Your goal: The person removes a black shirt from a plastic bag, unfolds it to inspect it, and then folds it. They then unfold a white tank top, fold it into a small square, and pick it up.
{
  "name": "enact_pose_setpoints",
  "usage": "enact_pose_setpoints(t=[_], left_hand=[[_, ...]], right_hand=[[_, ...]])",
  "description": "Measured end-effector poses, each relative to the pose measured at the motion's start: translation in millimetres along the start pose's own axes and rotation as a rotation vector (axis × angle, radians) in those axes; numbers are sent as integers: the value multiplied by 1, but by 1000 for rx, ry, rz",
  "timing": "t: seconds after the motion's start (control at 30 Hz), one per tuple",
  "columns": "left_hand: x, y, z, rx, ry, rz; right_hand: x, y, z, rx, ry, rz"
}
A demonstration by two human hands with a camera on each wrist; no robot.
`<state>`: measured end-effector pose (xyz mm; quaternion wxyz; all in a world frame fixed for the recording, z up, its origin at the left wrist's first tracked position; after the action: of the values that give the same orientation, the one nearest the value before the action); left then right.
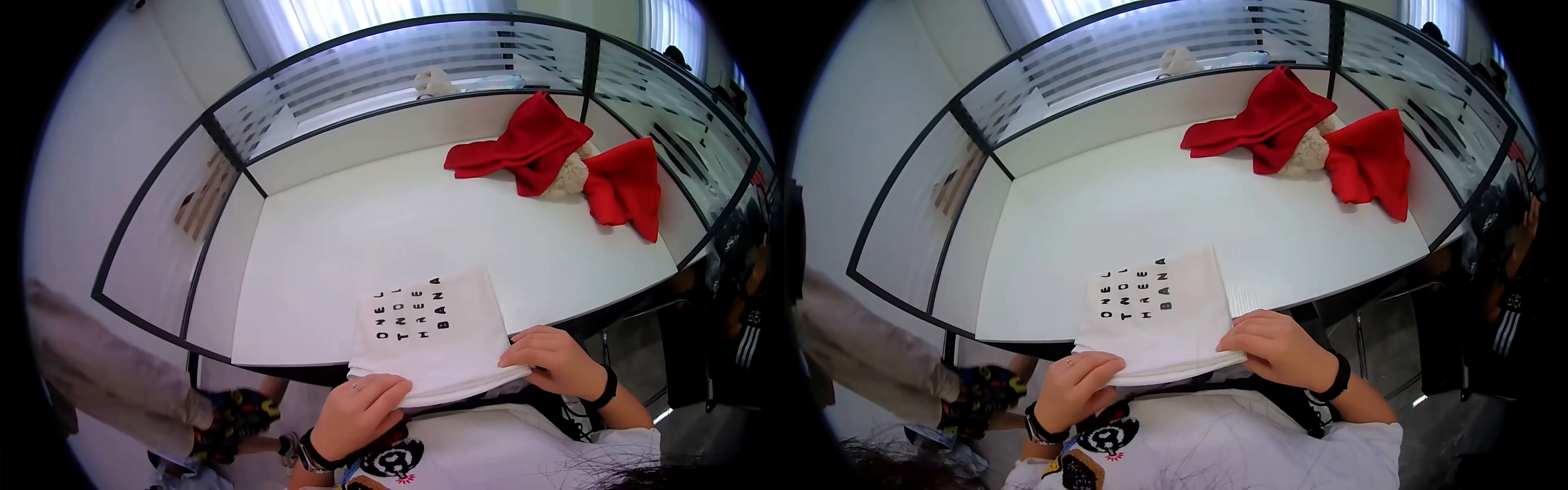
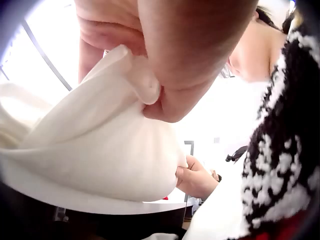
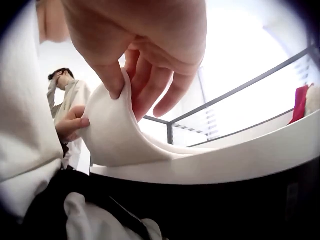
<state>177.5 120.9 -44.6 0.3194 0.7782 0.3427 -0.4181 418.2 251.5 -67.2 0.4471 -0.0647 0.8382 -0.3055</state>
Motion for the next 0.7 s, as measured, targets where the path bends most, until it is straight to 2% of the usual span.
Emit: enact_pose_setpoints(t=[0.1,0.3,0.43,0.7], left_hand=[[-12,-2,-7,-34,54,25],[-27,-25,-31,-145,-30,118],[-28,-60,-55,-250,-14,295],[28,-128,-80,-207,-185,286]], right_hand=[[-3,2,-1,45,36,-102],[-10,2,-25,230,95,-149],[-10,27,-54,303,253,-260],[14,67,-74,450,81,-102]])
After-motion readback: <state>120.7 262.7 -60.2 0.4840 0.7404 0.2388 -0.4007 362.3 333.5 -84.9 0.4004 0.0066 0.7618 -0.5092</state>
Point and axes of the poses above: each hand's wrist, its own z-axis away from the middle knuckle, its own x-axis out of the palm, y = z × x, the point moved 6 cm from there along -z, towards the middle knuckle, and after that the axes turned 6 degrees about x, right-handed, at the moved point
